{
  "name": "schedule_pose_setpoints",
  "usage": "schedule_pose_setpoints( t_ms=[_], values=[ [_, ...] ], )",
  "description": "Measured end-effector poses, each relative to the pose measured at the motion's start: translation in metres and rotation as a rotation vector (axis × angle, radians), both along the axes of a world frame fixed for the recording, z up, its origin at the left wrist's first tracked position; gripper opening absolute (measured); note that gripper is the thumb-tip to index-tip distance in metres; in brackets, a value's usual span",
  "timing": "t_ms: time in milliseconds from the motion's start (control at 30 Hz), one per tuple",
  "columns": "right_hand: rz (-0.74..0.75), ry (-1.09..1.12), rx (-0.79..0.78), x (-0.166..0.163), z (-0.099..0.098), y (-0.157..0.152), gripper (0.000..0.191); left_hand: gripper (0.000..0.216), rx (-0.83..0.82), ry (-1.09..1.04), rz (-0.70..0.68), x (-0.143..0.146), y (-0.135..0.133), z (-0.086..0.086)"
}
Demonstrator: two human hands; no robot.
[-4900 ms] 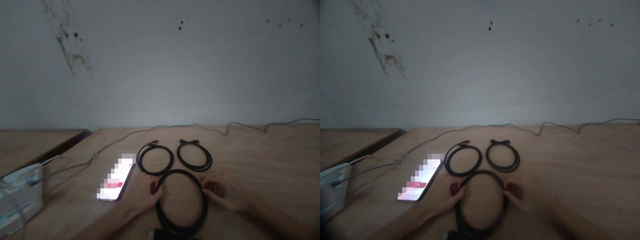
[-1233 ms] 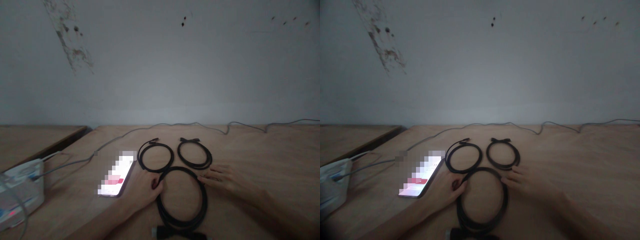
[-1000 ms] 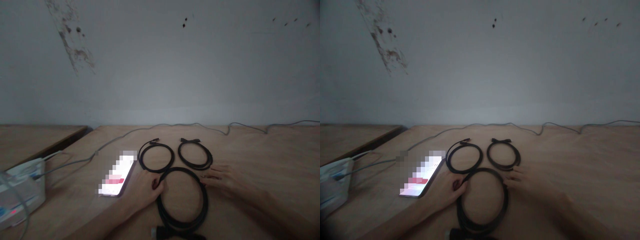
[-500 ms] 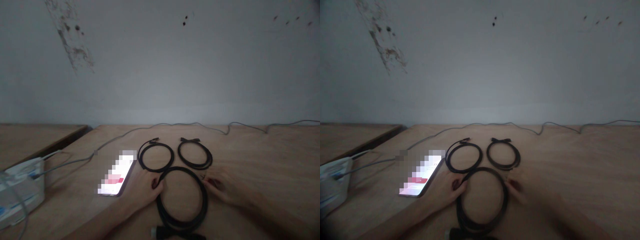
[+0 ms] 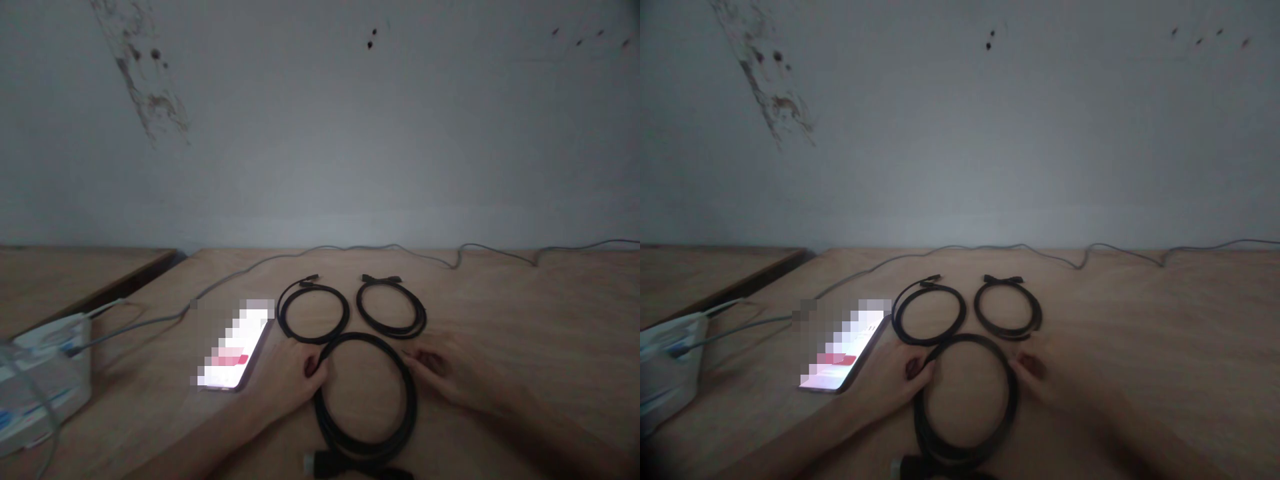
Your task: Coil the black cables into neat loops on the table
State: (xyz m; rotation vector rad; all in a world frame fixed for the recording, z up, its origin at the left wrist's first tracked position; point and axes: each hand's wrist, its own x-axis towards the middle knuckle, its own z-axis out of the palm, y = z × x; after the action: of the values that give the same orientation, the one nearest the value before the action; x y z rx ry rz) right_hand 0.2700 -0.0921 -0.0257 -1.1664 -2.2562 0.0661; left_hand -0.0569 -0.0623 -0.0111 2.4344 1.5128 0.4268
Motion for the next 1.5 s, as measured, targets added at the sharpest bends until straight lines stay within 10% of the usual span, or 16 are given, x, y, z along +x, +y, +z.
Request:
schedule_pose_setpoints(
  t_ms=[500, 800, 1500],
  values=[
    [0.239, -0.404, 0.450, 0.027, -0.017, 0.006, 0.035, 0.034, 0.013, 0.012, 0.012, 0.001, 0.000, 0.001],
    [0.307, -0.262, 0.182, 0.021, -0.012, 0.015, 0.033, 0.033, 0.007, 0.028, 0.022, 0.002, -0.001, 0.002],
    [-0.086, 0.026, -0.220, 0.005, 0.006, 0.010, 0.037, 0.032, 0.071, 0.038, 0.000, -0.001, 0.002, -0.006]
  ],
)
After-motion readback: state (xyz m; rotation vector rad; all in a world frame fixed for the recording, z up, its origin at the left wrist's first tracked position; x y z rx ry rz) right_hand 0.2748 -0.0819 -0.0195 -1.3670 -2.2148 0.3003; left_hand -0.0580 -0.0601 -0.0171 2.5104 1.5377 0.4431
